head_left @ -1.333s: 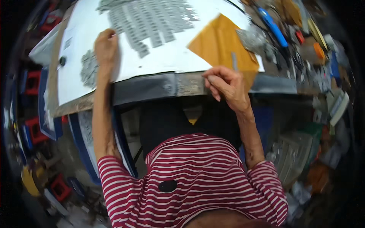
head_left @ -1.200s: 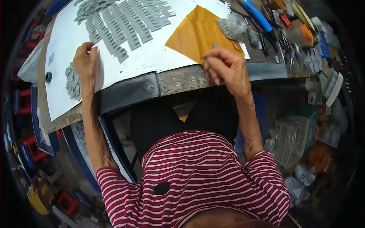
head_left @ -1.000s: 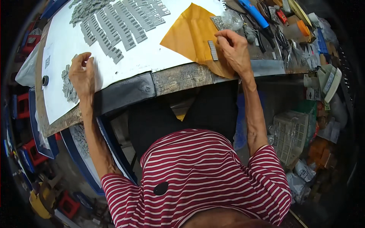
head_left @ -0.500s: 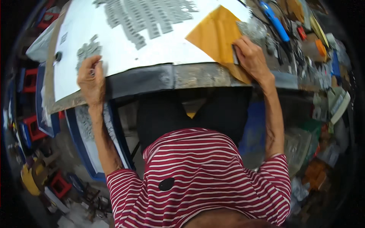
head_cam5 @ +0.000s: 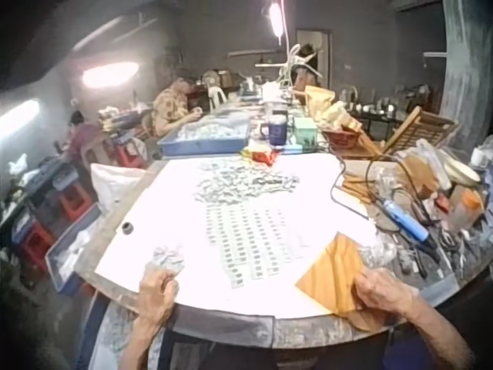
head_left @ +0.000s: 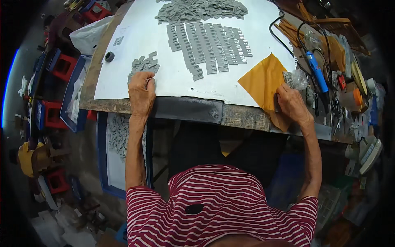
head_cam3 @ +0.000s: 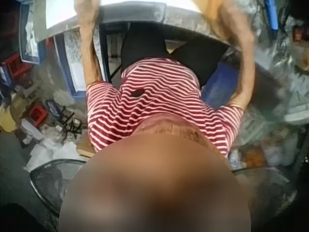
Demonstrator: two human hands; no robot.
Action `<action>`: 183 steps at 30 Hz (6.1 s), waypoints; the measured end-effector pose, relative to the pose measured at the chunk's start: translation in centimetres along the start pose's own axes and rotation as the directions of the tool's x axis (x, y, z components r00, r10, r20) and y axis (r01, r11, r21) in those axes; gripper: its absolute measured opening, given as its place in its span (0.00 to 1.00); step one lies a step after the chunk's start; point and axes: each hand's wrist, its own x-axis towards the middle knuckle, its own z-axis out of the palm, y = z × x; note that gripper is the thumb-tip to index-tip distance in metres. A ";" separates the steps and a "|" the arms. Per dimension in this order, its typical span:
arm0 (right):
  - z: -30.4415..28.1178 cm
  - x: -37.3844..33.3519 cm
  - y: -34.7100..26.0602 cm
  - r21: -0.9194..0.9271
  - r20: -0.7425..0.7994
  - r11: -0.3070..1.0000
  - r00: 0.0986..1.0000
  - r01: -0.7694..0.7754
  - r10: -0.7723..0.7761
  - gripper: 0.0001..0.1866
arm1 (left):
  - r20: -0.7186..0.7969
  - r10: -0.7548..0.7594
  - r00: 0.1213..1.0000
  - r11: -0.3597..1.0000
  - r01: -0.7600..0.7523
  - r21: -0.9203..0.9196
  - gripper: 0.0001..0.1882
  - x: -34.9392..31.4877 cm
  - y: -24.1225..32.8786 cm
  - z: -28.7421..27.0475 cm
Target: Inspecting and polishing small metal pieces on a workbench.
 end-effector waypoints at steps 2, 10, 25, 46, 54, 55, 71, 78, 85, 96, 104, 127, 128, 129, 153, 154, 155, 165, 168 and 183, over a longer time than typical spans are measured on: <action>0.0 0.2 0.0 -0.026 -0.009 1.000 1.000 0.007 -0.007 0.03 | 0.008 0.020 1.000 0.999 -0.020 0.025 0.06 0.1 -0.2 0.1; 0.6 -0.1 -0.9 0.033 -0.256 0.998 0.964 -0.062 0.069 0.06 | -0.037 0.074 0.997 0.989 -0.069 0.132 0.06 0.3 -1.7 0.7; 0.2 0.3 -9.4 0.899 0.110 0.313 0.849 -0.307 0.517 0.04 | -0.012 0.021 1.000 0.924 -0.015 0.381 0.07 1.8 -2.7 3.0; 4.4 2.7 -11.1 0.947 0.210 -0.313 0.870 -0.069 0.445 0.06 | 0.268 0.038 0.963 0.973 -0.096 0.209 0.10 3.7 -1.0 2.4; 4.9 2.4 -10.9 0.959 0.209 -0.270 0.850 -0.083 0.484 0.07 | 0.329 0.090 0.940 0.954 -0.177 0.243 0.08 3.1 -1.8 2.6; 4.8 2.4 -10.9 0.958 0.219 -0.271 0.841 -0.090 0.495 0.07 | 0.294 0.072 0.953 0.957 -0.149 0.249 0.08 2.9 -1.7 2.5; 4.1 3.0 -11.6 0.935 0.255 -0.345 0.825 -0.078 0.504 0.05 | 0.463 -0.200 0.863 0.364 0.505 -0.783 0.13 -0.7 9.3 4.8; 3.6 3.6 -12.2 0.934 0.265 -0.347 0.817 -0.086 0.511 0.05 | 0.552 -0.140 0.822 0.279 0.567 -0.775 0.11 -2.0 10.6 6.9; 3.6 3.6 -11.9 0.957 0.221 -0.282 0.807 -0.071 0.547 0.06 | 0.569 -0.134 0.811 0.345 0.576 -0.741 0.10 -2.1 11.0 7.6; 3.4 4.2 -12.0 0.985 0.171 -0.109 0.833 -0.134 0.526 0.06 | 0.600 -0.090 0.795 0.351 0.589 -0.728 0.09 -2.2 11.2 7.7; 3.2 3.7 -11.7 0.976 0.214 -0.072 0.851 -0.205 0.480 0.06 | 0.601 -0.056 0.797 0.412 0.567 -0.714 0.09 -2.8 11.6 7.3; 3.0 3.1 -11.7 0.971 0.227 -0.043 0.862 -0.233 0.453 0.04 | 0.641 -0.014 0.767 0.423 0.586 -0.691 0.09 -3.8 12.1 6.4; 3.1 3.3 -11.5 0.968 0.247 -0.074 0.870 -0.239 0.427 0.04 | 0.626 -0.003 0.780 0.458 0.557 -0.692 0.07 -3.7 12.0 6.3; 3.1 3.5 -11.4 0.967 0.251 -0.079 0.871 -0.240 0.423 0.04 | 0.627 -0.010 0.779 0.461 0.560 -0.689 0.07 -3.6 11.8 6.3; 2.8 5.5 -13.0 0.972 0.232 -0.137 0.864 -0.190 0.448 0.10 | -0.002 -0.169 0.986 0.959 0.164 -0.231 0.10 2.0 3.6 5.6; 2.6 5.1 -12.9 0.975 0.220 -0.142 0.860 -0.174 0.461 0.10 | -0.021 -0.168 0.985 0.959 0.159 -0.233 0.10 2.8 2.8 6.2; 2.6 5.0 -13.0 0.974 0.222 -0.144 0.864 -0.174 0.453 0.10 | -0.031 -0.155 0.988 0.971 0.146 -0.189 0.10 3.2 1.6 6.4; 1.8 2.9 -13.0 0.962 0.251 -0.008 0.866 -0.274 0.432 0.08 | -0.025 -0.117 0.993 0.988 0.119 0.099 0.10 5.2 -1.1 8.2; 1.6 2.5 -13.0 0.960 0.220 0.064 0.879 -0.271 0.422 0.07 | -0.029 -0.070 0.997 0.989 0.073 0.127 0.11 5.4 -0.9 8.3; 1.5 -0.7 -12.0 0.930 0.243 0.136 0.849 -0.341 0.469 0.07 | 0.016 -0.121 0.993 0.991 0.120 0.063 0.07 6.5 -1.4 8.8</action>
